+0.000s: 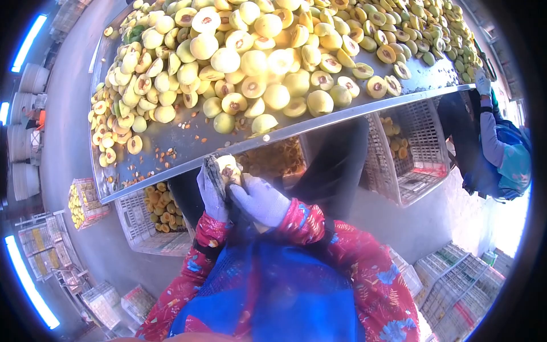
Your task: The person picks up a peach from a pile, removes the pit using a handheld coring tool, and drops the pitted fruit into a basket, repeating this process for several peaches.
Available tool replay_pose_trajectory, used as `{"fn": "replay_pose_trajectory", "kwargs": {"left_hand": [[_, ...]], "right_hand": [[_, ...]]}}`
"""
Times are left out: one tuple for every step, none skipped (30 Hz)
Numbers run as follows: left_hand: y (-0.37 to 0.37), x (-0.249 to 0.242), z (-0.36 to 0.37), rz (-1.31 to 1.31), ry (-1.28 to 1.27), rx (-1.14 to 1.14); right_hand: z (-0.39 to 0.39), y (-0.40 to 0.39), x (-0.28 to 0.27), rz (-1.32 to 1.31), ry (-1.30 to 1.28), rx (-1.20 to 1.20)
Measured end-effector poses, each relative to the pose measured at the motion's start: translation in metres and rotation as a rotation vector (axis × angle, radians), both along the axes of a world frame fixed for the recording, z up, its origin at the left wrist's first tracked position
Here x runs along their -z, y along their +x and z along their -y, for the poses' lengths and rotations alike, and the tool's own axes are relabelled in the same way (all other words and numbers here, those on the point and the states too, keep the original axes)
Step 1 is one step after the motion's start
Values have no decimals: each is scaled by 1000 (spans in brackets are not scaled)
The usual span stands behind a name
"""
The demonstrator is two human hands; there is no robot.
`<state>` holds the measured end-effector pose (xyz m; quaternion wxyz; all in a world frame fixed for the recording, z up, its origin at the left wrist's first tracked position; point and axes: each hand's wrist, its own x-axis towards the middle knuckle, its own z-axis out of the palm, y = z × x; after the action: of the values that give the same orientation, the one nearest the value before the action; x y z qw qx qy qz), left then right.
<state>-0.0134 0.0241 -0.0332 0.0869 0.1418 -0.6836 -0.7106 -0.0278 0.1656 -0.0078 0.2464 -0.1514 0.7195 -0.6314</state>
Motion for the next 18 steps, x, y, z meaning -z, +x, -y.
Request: {"fn": "replay_pose_trajectory", "kwargs": {"left_hand": [[0, 0, 2, 7, 71, 27], [0, -1, 1, 30, 108, 9], [0, -2, 0, 52, 145, -10], [-1, -8, -4, 91, 143, -71], [-4, -14, -6, 128, 141, -130], [-7, -17, -5, 112, -101, -76], [-10, -19, -3, 96, -340, -23], [-11, -20, -2, 80, -580, 32], [-9, -19, -1, 109, -374, 55], [-11, -15, 0, 130, -170, 78], [-11, -8, 1, 153, 35, 103], [-7, 8, 3, 125, 8, 70], [-10, 17, 2, 91, -18, 37], [-11, 25, 1, 61, -42, -2], [-7, 28, 7, 55, -27, 101], [-13, -1, 5, 50, -11, 203], [-18, -12, 6, 8, -16, 252], [-19, -17, 6, -26, -19, 299]], "right_hand": [[-1, -2, -3, 231, -107, -12], [-2, -7, -12, 461, -212, -28], [-5, -12, -22, 695, -316, -46], [-10, -16, -29, 780, -404, -73], [-15, -20, -36, 868, -485, -99], [-16, -20, -33, 746, -478, -143], [-14, -17, -24, 579, -440, -159], [-12, -15, -15, 414, -395, -160], [-7, -7, 1, 205, -321, -133], [-6, -9, 0, 219, -318, -129], [-4, -13, -8, 233, -315, -125], [-9, -16, -21, 483, -386, -142], [-12, -18, -27, 792, -452, -127], [-15, -20, -33, 1104, -494, -62], [-20, -22, -11, 1400, -735, -191], [-23, -21, -14, 1374, -753, -176], [-25, -21, -17, 1347, -770, -160], [-22, -20, -20, 1238, -612, -120]]}}
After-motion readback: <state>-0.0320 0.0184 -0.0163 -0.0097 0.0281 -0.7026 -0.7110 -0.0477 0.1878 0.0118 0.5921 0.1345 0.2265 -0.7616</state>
